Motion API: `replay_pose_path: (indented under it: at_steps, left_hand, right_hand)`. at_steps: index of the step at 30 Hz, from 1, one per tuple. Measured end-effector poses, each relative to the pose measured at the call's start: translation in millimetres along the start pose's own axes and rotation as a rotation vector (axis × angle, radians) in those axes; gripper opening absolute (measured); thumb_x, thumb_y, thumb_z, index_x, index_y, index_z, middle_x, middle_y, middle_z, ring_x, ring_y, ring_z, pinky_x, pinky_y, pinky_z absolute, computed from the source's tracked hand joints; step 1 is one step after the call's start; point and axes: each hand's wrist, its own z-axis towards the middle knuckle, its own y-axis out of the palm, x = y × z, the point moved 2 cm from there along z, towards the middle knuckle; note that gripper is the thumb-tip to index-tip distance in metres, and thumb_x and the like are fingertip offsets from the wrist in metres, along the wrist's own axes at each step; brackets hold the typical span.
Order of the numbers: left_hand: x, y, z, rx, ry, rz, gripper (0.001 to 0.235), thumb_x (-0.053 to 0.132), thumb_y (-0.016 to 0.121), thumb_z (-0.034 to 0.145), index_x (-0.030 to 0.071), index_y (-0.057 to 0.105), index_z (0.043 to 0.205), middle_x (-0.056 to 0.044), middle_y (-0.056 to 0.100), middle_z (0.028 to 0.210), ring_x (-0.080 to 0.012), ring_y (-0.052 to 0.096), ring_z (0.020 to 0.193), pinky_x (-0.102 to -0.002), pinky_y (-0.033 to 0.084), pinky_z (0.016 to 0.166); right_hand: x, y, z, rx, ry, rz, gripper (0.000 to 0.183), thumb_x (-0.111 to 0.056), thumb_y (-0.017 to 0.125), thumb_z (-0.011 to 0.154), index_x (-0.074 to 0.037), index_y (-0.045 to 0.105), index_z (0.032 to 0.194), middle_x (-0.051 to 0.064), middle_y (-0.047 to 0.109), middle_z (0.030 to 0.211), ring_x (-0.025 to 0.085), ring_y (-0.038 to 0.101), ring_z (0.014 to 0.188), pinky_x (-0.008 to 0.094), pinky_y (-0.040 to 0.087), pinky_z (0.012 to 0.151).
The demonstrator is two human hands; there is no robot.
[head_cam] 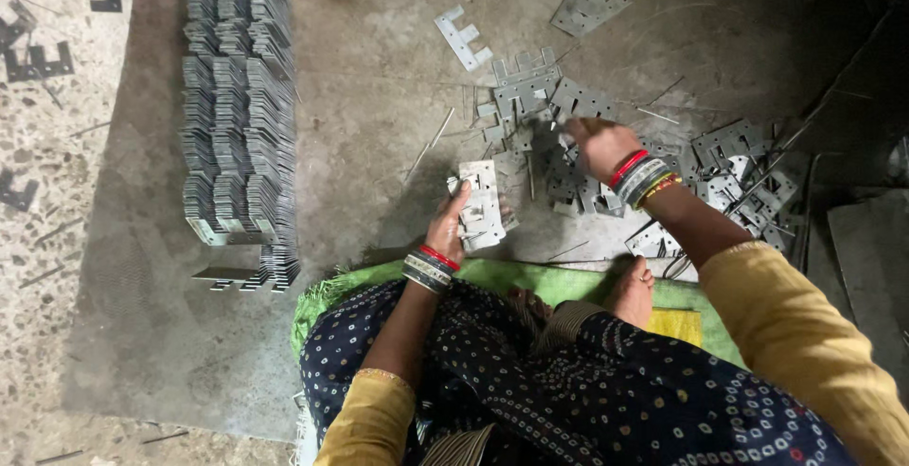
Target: The person assembles metal E-shaped components by sliding them onto thin metal rods to create a stacked core, then gathers scattered metal pieces from the floor.
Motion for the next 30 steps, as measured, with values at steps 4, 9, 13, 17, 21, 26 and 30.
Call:
replay_pose_path:
  at_steps: [4, 9, 13, 17, 21, 26, 30]
  left_hand:
    - [-7, -7, 13, -0.039, -0.072, -0.168, 0.055, 0.036, 0.06, 0.095, 0.003, 0.055, 0.14, -0.019, 0.073, 0.124, -0.0333, 0.074, 0.111, -0.052, 0.06, 0.099]
    - [-4, -1, 11, -0.13, 0.012, -0.204, 0.072, 0.064, 0.051, 0.1, 0.004, 0.058, 0.139, -0.021, 0.071, 0.119, -0.0376, 0.072, 0.106, -0.054, 0.059, 0.094]
    - [-2, 2, 4, -0.076, -0.042, -0.15, 0.08, 0.074, 0.049, 0.095, 0.007, 0.058, 0.138, -0.02, 0.071, 0.113, -0.0336, 0.072, 0.101, -0.054, 0.06, 0.092]
    - [0, 4, 2, 0.002, -0.038, -0.092, 0.082, 0.076, 0.048, 0.094, 0.012, 0.054, 0.145, -0.016, 0.071, 0.106, -0.0287, 0.072, 0.093, -0.048, 0.061, 0.084]
    - [2, 8, 0, -0.019, 0.037, -0.053, 0.079, 0.073, 0.05, 0.095, 0.022, 0.048, 0.155, -0.011, 0.069, 0.102, -0.0238, 0.071, 0.092, -0.045, 0.061, 0.083]
    - [3, 10, 0, 0.007, -0.008, -0.016, 0.073, 0.067, 0.052, 0.094, 0.022, 0.047, 0.152, -0.012, 0.07, 0.103, -0.024, 0.071, 0.09, -0.045, 0.063, 0.081]
    - [-1, 7, 4, 0.005, 0.014, 0.036, 0.07, 0.065, 0.055, 0.097, 0.017, 0.051, 0.148, -0.012, 0.071, 0.103, -0.0249, 0.072, 0.09, -0.044, 0.062, 0.079]
  right_hand:
    - [-21, -13, -5, 0.053, 0.209, 0.446, 0.031, -0.004, 0.061, 0.086, -0.002, 0.065, 0.117, 0.021, 0.075, 0.103, 0.033, 0.074, 0.085, 0.043, 0.061, 0.079]
    - [-20, 14, 6, 0.04, 0.043, 1.059, 0.054, -0.002, 0.067, 0.08, 0.001, 0.055, 0.132, 0.025, 0.068, 0.12, 0.035, 0.069, 0.106, 0.044, 0.057, 0.092]
    - [39, 33, 38, 0.005, 0.268, 0.141, 0.054, -0.015, 0.074, 0.089, 0.001, 0.056, 0.137, 0.029, 0.066, 0.126, 0.048, 0.066, 0.112, 0.053, 0.051, 0.107]
    - [56, 37, 52, -0.023, 0.359, 0.027, 0.064, -0.02, 0.084, 0.075, -0.004, 0.055, 0.13, 0.024, 0.062, 0.132, 0.049, 0.054, 0.127, 0.059, 0.047, 0.1]
    - [54, 20, 50, -0.095, 0.472, 0.154, 0.075, -0.02, 0.088, 0.067, -0.006, 0.055, 0.132, 0.028, 0.055, 0.134, 0.049, 0.053, 0.124, 0.052, 0.048, 0.099]
    - [38, -6, 29, 0.007, 0.459, 0.217, 0.044, -0.012, 0.079, 0.078, -0.014, 0.072, 0.121, 0.021, 0.066, 0.123, 0.044, 0.063, 0.116, 0.051, 0.053, 0.097]
    - [17, -33, 20, 0.056, 0.395, 0.191, 0.029, -0.013, 0.076, 0.083, -0.015, 0.077, 0.113, 0.016, 0.071, 0.112, 0.039, 0.069, 0.102, 0.05, 0.057, 0.089]
